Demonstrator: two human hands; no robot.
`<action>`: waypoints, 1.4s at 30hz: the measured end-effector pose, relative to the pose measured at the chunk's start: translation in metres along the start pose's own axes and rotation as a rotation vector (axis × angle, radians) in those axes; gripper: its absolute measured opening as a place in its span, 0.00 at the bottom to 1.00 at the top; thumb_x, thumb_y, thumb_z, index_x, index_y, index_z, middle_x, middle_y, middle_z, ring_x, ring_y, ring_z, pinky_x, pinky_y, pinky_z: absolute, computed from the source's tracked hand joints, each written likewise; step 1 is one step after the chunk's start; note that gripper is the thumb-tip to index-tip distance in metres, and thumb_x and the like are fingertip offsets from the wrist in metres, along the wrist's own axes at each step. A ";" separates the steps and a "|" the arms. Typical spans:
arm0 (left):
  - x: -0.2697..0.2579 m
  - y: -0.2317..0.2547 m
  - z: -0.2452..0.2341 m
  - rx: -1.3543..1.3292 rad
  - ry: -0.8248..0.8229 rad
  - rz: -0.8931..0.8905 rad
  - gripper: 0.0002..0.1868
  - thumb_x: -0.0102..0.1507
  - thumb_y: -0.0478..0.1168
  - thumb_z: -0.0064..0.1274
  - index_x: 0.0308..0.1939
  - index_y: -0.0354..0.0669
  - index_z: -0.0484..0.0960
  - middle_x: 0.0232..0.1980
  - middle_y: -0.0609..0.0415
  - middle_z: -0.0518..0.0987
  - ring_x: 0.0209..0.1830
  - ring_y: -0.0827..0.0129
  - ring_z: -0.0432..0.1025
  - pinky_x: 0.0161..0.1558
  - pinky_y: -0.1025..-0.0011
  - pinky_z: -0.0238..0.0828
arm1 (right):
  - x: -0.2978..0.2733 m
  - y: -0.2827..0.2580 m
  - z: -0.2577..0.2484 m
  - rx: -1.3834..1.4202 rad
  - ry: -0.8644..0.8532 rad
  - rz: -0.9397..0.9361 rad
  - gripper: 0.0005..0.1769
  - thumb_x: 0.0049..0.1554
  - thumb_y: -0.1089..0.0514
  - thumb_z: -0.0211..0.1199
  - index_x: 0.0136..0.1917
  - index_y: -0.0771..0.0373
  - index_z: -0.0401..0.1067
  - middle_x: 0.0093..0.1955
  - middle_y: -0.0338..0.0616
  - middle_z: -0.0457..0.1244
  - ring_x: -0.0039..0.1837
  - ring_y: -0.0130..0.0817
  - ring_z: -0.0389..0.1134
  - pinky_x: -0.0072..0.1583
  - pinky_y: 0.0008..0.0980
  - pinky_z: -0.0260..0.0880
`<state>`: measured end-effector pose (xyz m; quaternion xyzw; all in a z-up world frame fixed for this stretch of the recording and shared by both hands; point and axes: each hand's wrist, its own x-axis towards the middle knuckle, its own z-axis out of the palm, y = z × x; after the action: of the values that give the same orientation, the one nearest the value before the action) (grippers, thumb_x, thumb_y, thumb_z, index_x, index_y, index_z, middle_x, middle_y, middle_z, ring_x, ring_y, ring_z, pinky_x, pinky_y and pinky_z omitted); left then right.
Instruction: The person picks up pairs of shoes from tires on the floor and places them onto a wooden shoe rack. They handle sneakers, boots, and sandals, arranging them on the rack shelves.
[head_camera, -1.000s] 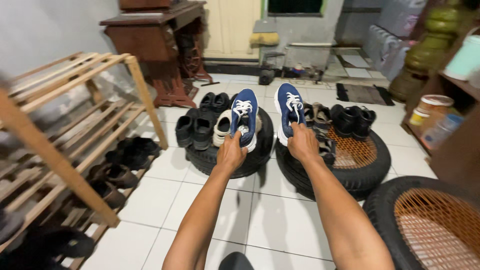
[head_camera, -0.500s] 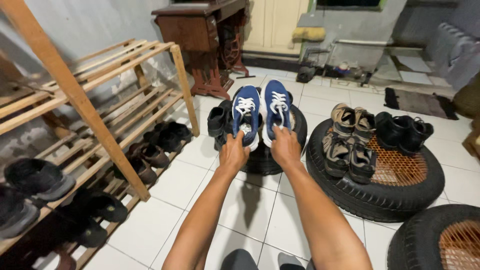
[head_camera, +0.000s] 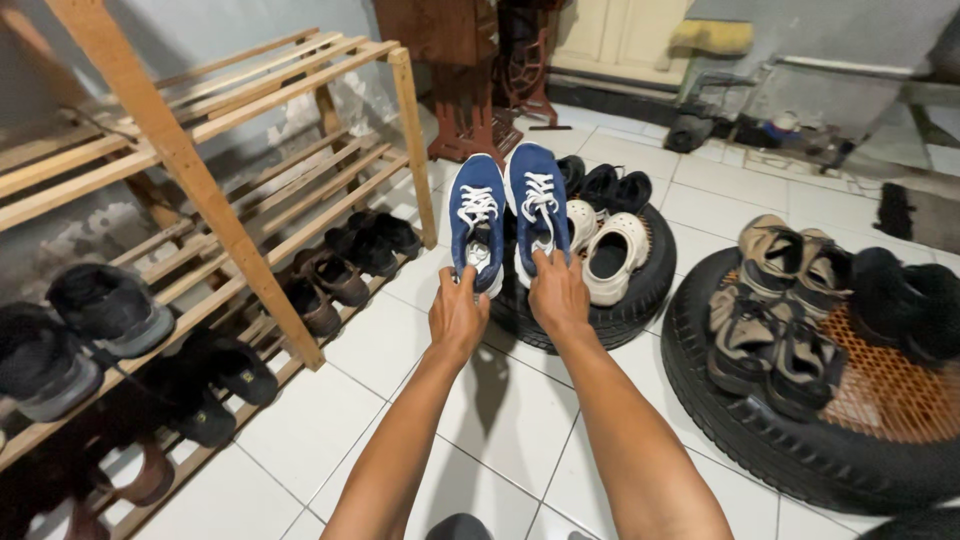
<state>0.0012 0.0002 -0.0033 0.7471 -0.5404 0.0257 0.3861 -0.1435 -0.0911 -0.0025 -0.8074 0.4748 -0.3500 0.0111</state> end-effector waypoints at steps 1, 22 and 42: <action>-0.001 -0.002 0.002 0.003 0.017 0.003 0.21 0.59 0.39 0.60 0.56 0.48 0.73 0.60 0.38 0.68 0.51 0.39 0.73 0.48 0.46 0.73 | 0.001 0.001 0.003 -0.002 -0.012 -0.001 0.23 0.54 0.63 0.61 0.63 0.55 0.71 0.60 0.50 0.63 0.71 0.60 0.58 0.61 0.55 0.69; 0.020 -0.055 0.011 0.177 0.092 -0.117 0.21 0.59 0.39 0.61 0.55 0.48 0.74 0.58 0.41 0.70 0.55 0.46 0.71 0.51 0.49 0.68 | 0.032 -0.018 0.095 0.092 -0.010 -0.153 0.17 0.53 0.63 0.62 0.57 0.58 0.71 0.59 0.49 0.63 0.71 0.62 0.57 0.60 0.56 0.70; 0.012 -0.057 0.025 0.154 0.121 -0.161 0.20 0.60 0.40 0.60 0.55 0.45 0.74 0.57 0.40 0.70 0.52 0.45 0.72 0.49 0.49 0.70 | 0.034 -0.008 0.108 0.160 -0.047 -0.182 0.20 0.53 0.65 0.63 0.59 0.60 0.71 0.59 0.51 0.62 0.71 0.64 0.57 0.62 0.54 0.68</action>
<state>0.0433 -0.0177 -0.0470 0.8125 -0.4510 0.0809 0.3603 -0.0652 -0.1473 -0.0622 -0.8516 0.3696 -0.3675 0.0548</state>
